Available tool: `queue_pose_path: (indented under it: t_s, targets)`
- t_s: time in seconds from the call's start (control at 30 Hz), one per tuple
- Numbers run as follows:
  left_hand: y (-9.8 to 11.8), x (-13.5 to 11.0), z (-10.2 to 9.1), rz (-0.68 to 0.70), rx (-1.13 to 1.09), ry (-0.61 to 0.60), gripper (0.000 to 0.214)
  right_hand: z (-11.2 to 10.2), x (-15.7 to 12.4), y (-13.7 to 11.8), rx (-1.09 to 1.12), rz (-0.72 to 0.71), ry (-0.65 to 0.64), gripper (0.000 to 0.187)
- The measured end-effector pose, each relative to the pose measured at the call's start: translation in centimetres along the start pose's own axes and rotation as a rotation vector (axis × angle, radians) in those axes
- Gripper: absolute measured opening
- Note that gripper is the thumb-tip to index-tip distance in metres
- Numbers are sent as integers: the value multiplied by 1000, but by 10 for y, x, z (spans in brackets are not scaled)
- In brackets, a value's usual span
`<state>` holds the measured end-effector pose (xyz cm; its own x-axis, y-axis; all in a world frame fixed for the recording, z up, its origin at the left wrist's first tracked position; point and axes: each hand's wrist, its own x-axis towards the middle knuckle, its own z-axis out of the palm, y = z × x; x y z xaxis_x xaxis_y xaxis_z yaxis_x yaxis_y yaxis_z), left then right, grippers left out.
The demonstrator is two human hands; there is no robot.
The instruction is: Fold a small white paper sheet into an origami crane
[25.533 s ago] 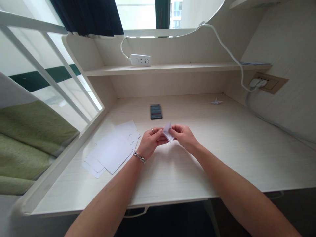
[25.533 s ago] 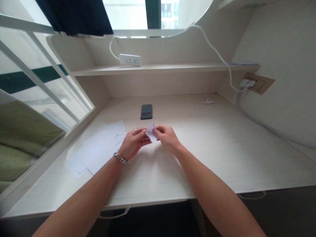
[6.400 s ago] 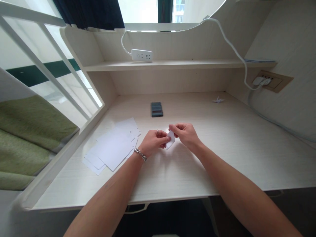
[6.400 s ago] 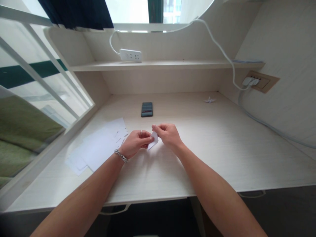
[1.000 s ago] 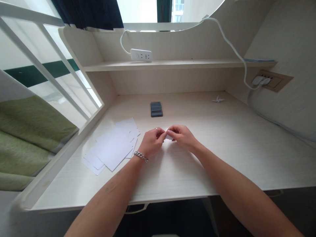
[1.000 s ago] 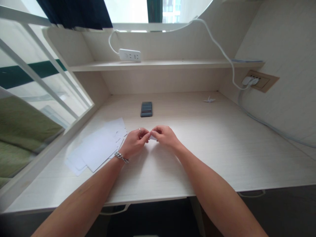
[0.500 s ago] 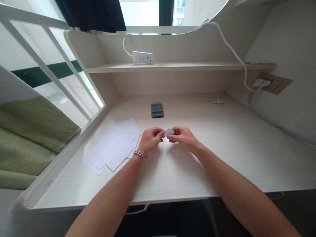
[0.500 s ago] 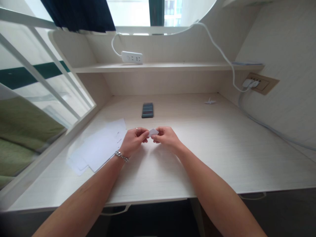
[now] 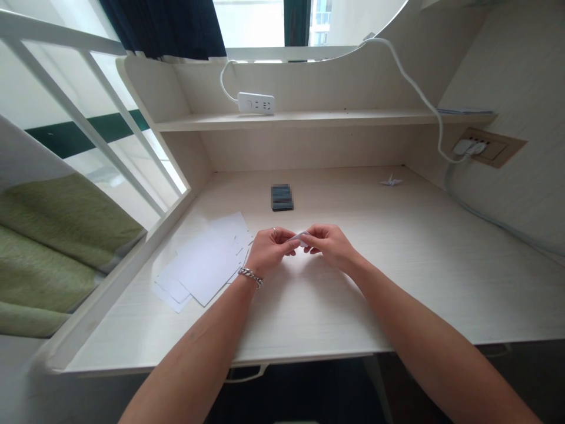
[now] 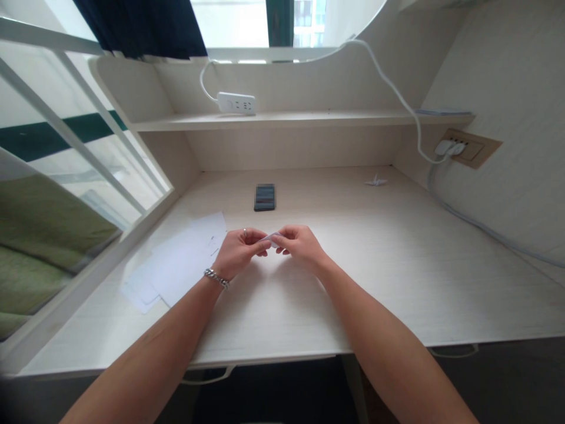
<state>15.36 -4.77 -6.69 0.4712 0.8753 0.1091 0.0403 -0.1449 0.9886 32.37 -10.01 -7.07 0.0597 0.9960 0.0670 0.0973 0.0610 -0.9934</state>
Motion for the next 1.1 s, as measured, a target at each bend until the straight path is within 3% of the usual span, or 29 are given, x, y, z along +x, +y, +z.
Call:
queue_pose_path:
  t_s: [0.3,0.43,0.5,0.67,0.8,0.93,1.1]
  targets:
    - [2,2,-2,42,-120,45,32,-1,1,-4,166,86,45,32]
    - [0,7,-11,55,-186,255,39,-3,1,-5,175,86,127,34]
    - [0,8,-14,38,-191,302,40,-3,2,-4,178,66,169,35]
    - [0,4,-1,-79,-178,115,37,3,3,1,139,-113,202,30]
    - [0,2,7,-66,-243,111,38,11,-1,1,7,-281,176,20]
    - [-1,3,4,-52,-323,127,36,16,-4,0,70,-276,91,27]
    - [-3,3,4,-20,-363,98,34,15,-2,0,143,-231,104,29]
